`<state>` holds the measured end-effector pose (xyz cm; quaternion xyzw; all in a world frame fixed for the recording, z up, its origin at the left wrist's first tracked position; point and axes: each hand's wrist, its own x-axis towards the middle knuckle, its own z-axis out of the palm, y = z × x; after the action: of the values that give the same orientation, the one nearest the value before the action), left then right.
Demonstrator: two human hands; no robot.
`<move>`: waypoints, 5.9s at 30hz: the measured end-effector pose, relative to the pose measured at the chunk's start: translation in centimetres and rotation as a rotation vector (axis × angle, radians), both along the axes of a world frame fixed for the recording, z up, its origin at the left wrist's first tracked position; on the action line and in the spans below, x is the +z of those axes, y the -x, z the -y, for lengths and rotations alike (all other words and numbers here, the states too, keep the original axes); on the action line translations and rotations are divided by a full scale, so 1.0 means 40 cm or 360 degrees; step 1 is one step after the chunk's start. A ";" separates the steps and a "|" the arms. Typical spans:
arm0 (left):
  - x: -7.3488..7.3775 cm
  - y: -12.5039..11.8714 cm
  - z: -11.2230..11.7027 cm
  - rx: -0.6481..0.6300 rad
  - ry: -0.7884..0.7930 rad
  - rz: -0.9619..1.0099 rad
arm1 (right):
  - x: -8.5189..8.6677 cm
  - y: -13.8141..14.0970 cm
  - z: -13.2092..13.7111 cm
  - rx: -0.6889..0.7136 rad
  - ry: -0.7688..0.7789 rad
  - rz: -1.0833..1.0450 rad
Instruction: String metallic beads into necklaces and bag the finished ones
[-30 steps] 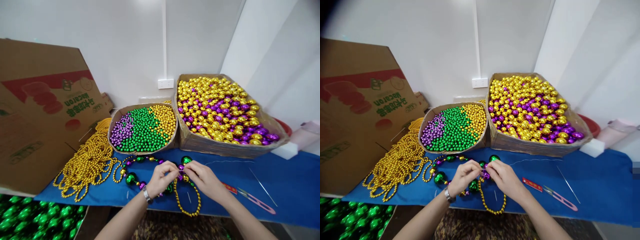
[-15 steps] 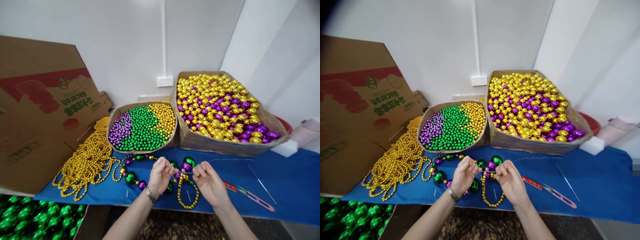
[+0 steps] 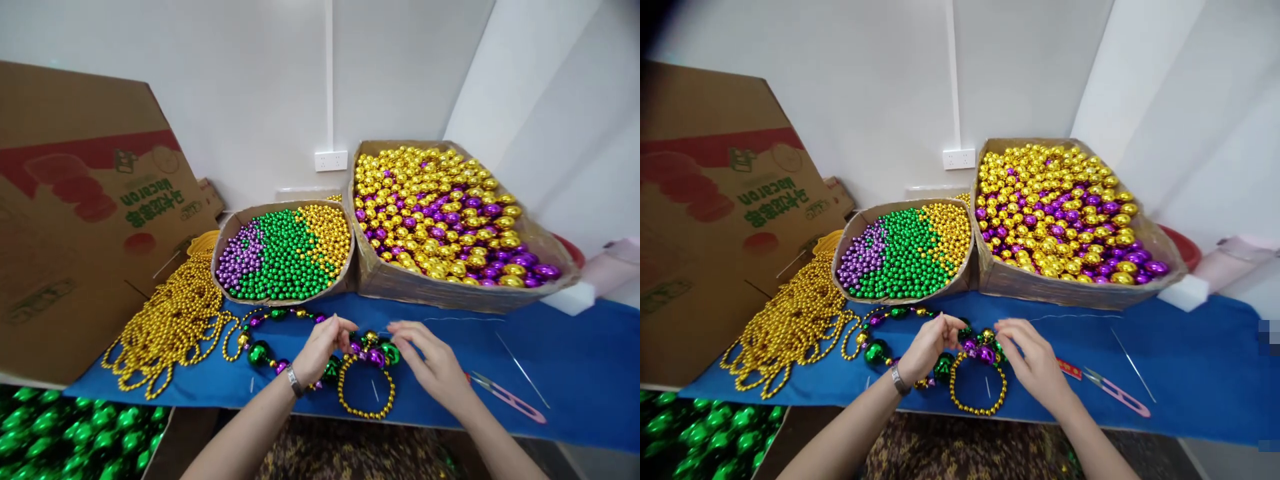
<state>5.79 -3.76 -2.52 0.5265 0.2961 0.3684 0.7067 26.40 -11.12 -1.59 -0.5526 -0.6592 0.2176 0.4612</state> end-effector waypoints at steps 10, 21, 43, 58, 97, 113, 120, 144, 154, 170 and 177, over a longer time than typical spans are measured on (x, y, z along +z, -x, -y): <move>0.028 -0.016 0.008 -0.0139 -0.0149 -0.0251 | 0.032 0.074 -0.128 0.0124 -0.0242 0.0411; 0.026 -0.008 0.015 -0.0080 0.0086 -0.0037 | 0.004 0.099 -0.041 0.0217 0.0083 0.0252; 0.020 0.004 0.020 -0.0007 -0.0244 -0.0281 | -0.003 0.112 -0.007 0.0046 0.0259 0.0204; -0.041 0.002 0.025 -0.0133 0.0757 0.0583 | -0.059 0.109 0.021 0.0105 0.0378 -0.2471; -0.077 -0.090 0.069 0.0103 -0.0585 -0.0156 | 0.089 0.063 -0.097 0.0061 0.0328 -0.1243; -0.113 -0.098 0.061 0.0812 -0.2041 -0.0684 | 0.095 0.048 -0.075 0.0087 0.0323 -0.1716; -0.081 -0.126 0.065 0.0249 -0.1954 -0.0670 | 0.115 0.069 -0.068 0.0226 0.0391 -0.1594; -0.091 -0.084 0.018 0.0005 -0.0364 -0.0211 | -0.231 -0.384 0.282 -0.0827 0.0567 0.0352; -0.078 -0.065 0.015 -0.0247 -0.0216 -0.0120 | -0.154 -0.141 0.133 -0.0360 0.0837 -0.0367; -0.069 -0.062 0.010 -0.0428 0.0029 0.0031 | -0.056 0.004 0.007 0.0259 0.0463 0.0030; -0.075 -0.052 0.001 -0.0313 0.0055 0.0015 | -0.161 -0.198 0.079 -0.0478 0.0329 0.0853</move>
<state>7.86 -3.82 -5.53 0.5390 0.2460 0.2944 0.7499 34.31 -14.27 -8.01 -0.7252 -0.6428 0.0596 0.2396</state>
